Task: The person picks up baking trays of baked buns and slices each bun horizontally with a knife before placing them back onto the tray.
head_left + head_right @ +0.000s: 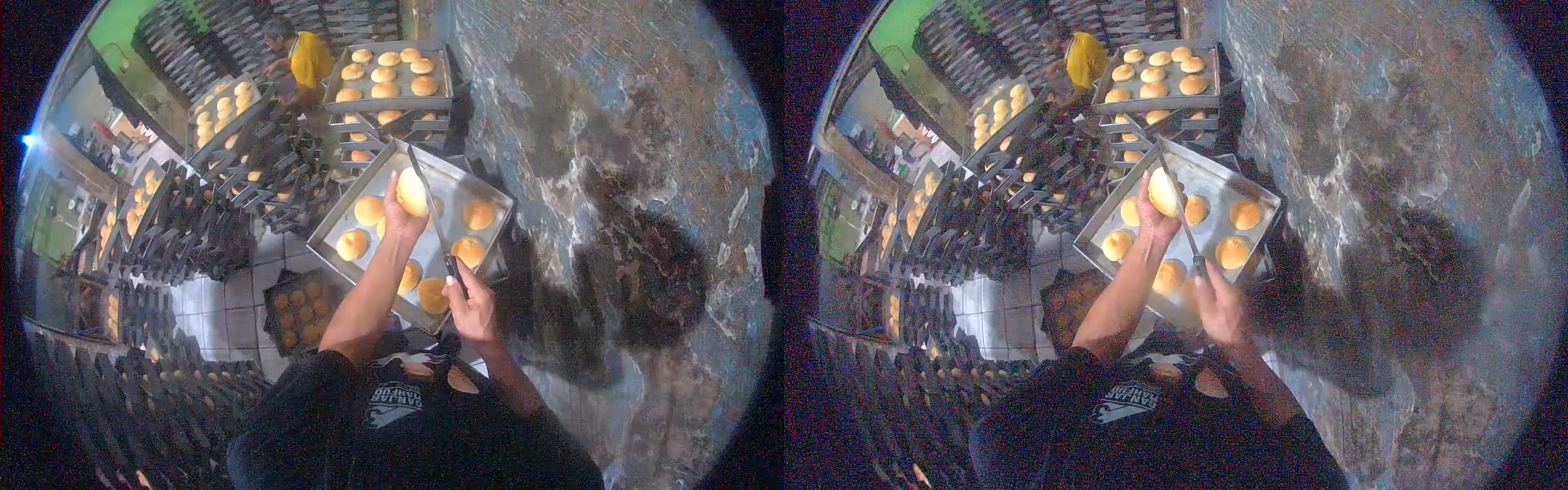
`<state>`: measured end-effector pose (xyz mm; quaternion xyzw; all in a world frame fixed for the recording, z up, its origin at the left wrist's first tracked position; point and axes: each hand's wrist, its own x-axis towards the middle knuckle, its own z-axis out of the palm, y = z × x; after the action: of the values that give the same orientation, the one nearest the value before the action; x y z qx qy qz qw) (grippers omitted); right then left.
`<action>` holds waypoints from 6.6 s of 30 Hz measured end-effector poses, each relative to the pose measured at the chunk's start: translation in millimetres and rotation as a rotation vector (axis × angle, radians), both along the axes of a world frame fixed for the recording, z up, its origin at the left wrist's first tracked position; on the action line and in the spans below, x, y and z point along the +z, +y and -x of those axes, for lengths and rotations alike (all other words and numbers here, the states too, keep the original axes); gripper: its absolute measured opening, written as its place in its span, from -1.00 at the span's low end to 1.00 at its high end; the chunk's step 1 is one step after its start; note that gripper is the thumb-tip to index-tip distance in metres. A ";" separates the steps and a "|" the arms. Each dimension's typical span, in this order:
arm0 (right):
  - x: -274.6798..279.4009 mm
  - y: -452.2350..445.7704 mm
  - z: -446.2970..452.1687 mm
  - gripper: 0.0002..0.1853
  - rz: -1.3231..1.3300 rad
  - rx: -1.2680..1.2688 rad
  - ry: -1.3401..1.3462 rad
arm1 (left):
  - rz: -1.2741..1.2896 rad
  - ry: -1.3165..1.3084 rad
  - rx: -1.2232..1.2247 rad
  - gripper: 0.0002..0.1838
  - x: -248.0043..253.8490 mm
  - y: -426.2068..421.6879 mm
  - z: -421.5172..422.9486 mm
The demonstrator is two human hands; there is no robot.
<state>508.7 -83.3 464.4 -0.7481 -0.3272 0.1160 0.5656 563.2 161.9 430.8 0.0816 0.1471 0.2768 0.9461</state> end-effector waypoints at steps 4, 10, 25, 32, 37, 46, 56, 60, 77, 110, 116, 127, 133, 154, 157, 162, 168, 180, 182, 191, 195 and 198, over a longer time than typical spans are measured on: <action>-1.8 -10.3 14.1 -0.54 -0.048 -0.023 0.115 | -0.002 -0.001 0.013 -0.57 -1.4 3.0 1.6; 14.9 -8.1 7.8 -0.53 0.048 -0.029 0.145 | -0.119 -0.008 -0.087 -0.61 -5.3 -12.7 10.4; 39.2 -0.5 -15.9 -0.58 -0.006 0.000 0.142 | -0.460 0.003 -0.205 -0.68 -9.4 -24.0 15.5; 26.5 -42.9 15.9 -0.58 -0.011 0.121 0.268 | -0.512 0.024 -0.158 -0.62 2.2 9.5 29.8; 42.1 -19.1 -21.1 -0.56 0.099 0.112 0.319 | -0.623 -0.004 -0.329 -0.57 3.4 -18.8 25.3; 26.9 -41.0 0.8 -0.54 0.096 0.151 0.249 | -0.726 0.018 -0.351 -0.40 11.1 10.4 35.6; 29.1 -47.9 0.1 -0.62 0.192 0.138 0.294 | -0.689 0.078 -0.322 -0.33 12.8 14.4 35.2; 21.3 -30.1 -9.4 -0.62 0.193 0.121 0.271 | -0.599 0.104 -0.346 -0.39 -4.4 -6.4 26.2; -16.0 17.2 -44.7 -0.61 0.320 0.105 0.332 | -0.560 0.176 -0.345 -0.46 -44.4 -6.5 4.7; -120.9 76.3 -49.8 -0.57 0.279 -0.028 0.082 | -0.192 0.381 -0.239 -0.32 -90.8 73.7 -15.0; -61.9 105.8 -81.9 -0.55 0.218 -0.071 0.294 | -0.157 0.266 -0.376 -0.53 -70.9 82.7 -23.2; -49.3 131.5 -97.2 -0.59 -0.024 -0.184 0.553 | -0.201 0.263 -0.351 -0.65 -76.1 116.1 -21.5; -34.9 102.5 -84.4 -0.62 0.232 -0.257 0.370 | -0.441 0.781 0.015 -0.48 -153.5 164.8 -60.7; -143.4 71.2 92.7 -0.75 0.571 0.992 0.293 | -0.443 1.680 0.399 -0.44 -276.7 -42.9 490.7; -191.9 69.7 121.3 -0.72 0.630 1.054 0.284 | -0.052 1.588 0.355 -0.42 -332.4 -56.2 537.3; -260.2 62.4 165.2 -0.73 1.039 0.900 0.277 | 0.506 1.313 0.375 -0.44 -480.4 -43.6 571.1; -308.5 110.6 229.1 -0.75 1.278 0.746 0.418 | 0.607 1.043 0.454 -0.30 -686.7 -4.1 568.2; -376.8 148.4 245.8 -0.75 1.481 0.421 0.474 | 0.952 0.760 0.748 -0.31 -832.4 117.7 528.5; -363.4 147.5 245.6 -0.76 1.422 0.406 0.489 | 0.977 0.706 0.908 -0.30 -803.2 136.9 525.7; -255.8 174.4 269.5 -0.69 1.311 0.545 0.552 | 0.272 1.910 0.532 -0.73 -736.7 46.2 659.4; -188.7 160.3 265.9 -0.63 1.117 0.570 0.544 | 0.380 1.472 0.716 -0.63 -533.8 42.0 701.5; -109.8 176.1 257.3 -0.64 0.920 0.823 0.382 | 0.130 1.481 0.677 -0.62 -384.7 13.6 718.2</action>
<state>251.4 92.7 354.6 -0.6936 -0.3978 0.5829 0.1448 -155.0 175.5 46.0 0.1396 0.7666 0.4129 0.4715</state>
